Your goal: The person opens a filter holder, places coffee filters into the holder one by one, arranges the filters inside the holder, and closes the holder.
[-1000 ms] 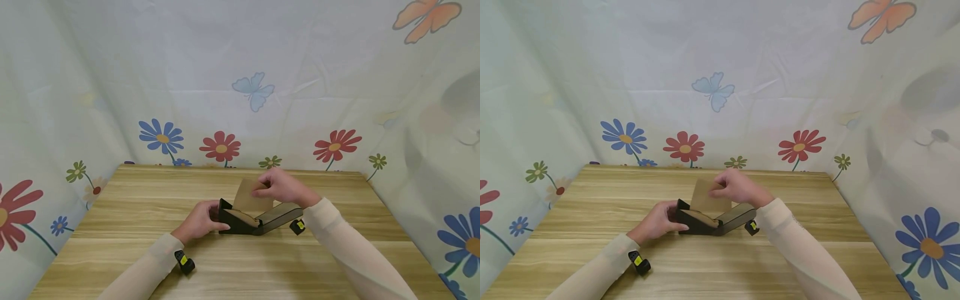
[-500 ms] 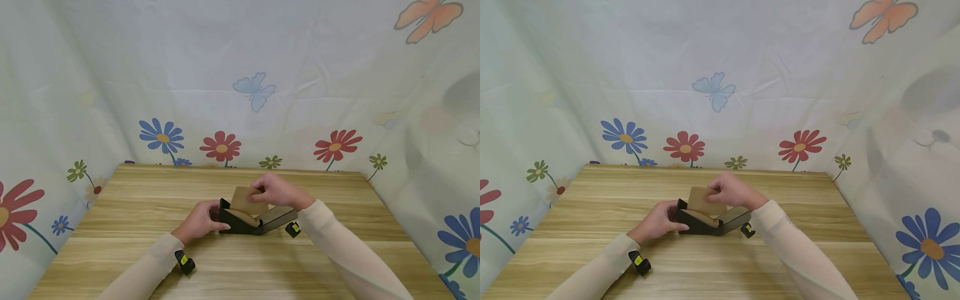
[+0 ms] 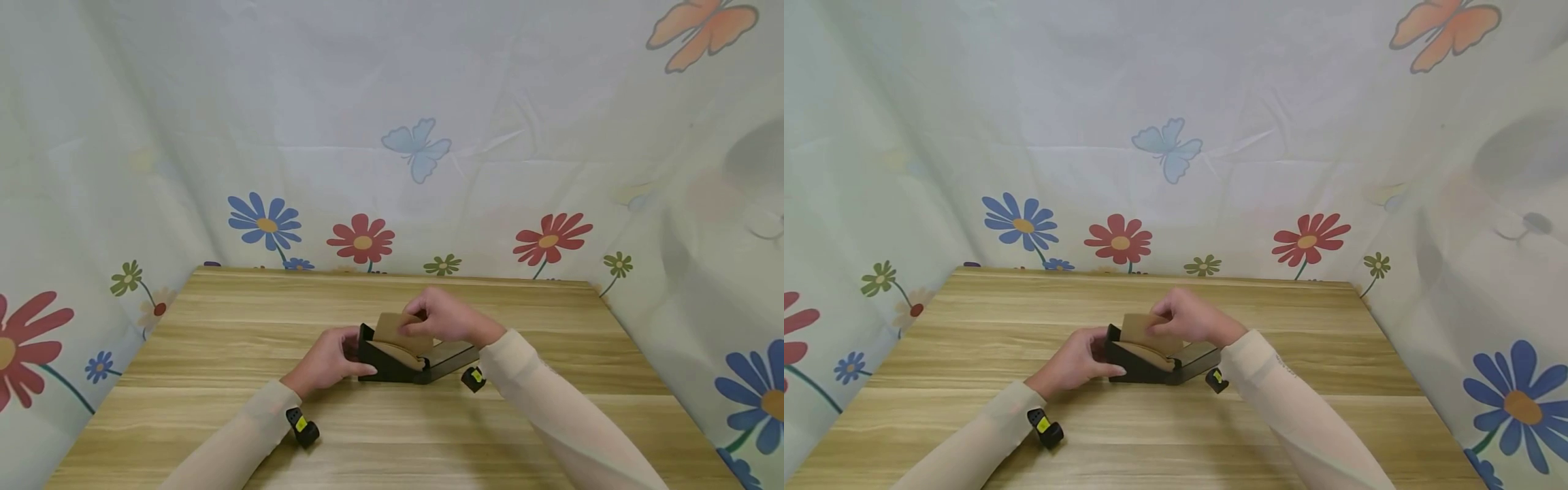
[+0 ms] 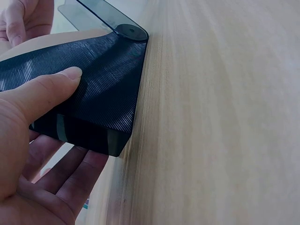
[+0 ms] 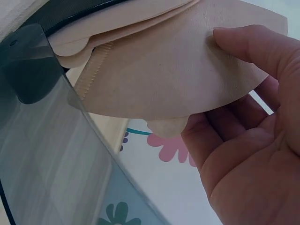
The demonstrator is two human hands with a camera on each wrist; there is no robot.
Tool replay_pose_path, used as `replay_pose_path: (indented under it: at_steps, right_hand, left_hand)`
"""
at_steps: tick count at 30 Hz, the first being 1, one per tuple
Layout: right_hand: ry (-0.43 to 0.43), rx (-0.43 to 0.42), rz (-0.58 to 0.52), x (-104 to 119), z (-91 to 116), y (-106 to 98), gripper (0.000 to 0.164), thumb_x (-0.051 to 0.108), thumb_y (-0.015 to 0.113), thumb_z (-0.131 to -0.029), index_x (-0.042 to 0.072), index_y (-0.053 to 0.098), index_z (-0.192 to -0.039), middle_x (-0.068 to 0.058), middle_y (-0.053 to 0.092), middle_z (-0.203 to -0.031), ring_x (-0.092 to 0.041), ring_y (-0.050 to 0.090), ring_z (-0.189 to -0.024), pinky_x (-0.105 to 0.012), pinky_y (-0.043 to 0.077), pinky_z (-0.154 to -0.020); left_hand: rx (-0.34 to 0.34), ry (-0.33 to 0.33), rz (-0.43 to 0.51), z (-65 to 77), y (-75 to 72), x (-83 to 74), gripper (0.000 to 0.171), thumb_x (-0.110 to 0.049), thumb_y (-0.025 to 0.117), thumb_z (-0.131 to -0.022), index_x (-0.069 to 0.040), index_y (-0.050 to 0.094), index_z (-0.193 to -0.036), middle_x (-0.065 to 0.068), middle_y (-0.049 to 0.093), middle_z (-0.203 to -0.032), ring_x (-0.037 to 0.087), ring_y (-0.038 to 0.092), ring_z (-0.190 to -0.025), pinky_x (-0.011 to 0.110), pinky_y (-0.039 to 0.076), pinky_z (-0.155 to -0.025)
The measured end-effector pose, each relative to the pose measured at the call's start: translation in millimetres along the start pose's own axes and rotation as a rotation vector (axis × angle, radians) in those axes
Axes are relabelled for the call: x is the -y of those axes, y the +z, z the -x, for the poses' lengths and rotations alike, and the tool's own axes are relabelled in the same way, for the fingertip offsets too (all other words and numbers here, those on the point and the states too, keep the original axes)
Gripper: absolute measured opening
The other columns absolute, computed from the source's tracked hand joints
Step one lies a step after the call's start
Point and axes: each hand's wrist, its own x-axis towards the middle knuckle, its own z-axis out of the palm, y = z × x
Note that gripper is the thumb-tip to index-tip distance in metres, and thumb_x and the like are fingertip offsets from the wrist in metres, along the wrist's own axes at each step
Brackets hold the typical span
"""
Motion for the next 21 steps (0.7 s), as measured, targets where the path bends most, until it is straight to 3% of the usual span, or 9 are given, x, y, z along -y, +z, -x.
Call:
replay_pose_path:
  at_steps: [10, 15, 21]
  right_hand:
    - [0.036, 0.014, 0.012, -4.8, -3.7, 6.8, 0.034, 0.016, 0.077, -0.093, 0.012, 0.061, -0.063, 0.008, 0.036, -0.060, -0.004, 0.034, -0.053, -0.022, 0.032, -0.056]
    - [0.059, 0.025, -0.007, -7.4, -4.6, 9.1, 0.021, 0.017, 0.077, -0.093, 0.014, 0.072, -0.073, 0.008, 0.049, -0.063, -0.005, 0.041, -0.053, -0.022, 0.035, -0.055]
    - [0.066, 0.035, 0.005, -10.9, -6.9, 12.1, 0.022, 0.017, 0.077, -0.093, 0.016, 0.069, -0.073, 0.008, 0.051, -0.065, -0.005, 0.043, -0.054, -0.022, 0.037, -0.055]
  left_hand:
    - [-0.002, -0.003, -0.001, -0.2, -0.5, 1.2, 0.037, -0.030, 0.091, -0.078, -0.022, 0.071, -0.109, -0.004, 0.074, -0.097, 0.014, 0.068, -0.087, 0.030, 0.053, -0.075]
    - [-0.005, -0.003, -0.002, -0.4, -0.5, 2.1, 0.038, -0.029, 0.091, -0.078, -0.022, 0.071, -0.109, -0.004, 0.074, -0.097, 0.014, 0.068, -0.087, 0.031, 0.053, -0.076]
    - [-0.004, -0.001, -0.003, -0.4, -0.4, 2.7, 0.039, -0.030, 0.091, -0.078, -0.020, 0.071, -0.109, -0.004, 0.074, -0.098, 0.014, 0.068, -0.087, 0.031, 0.053, -0.076]
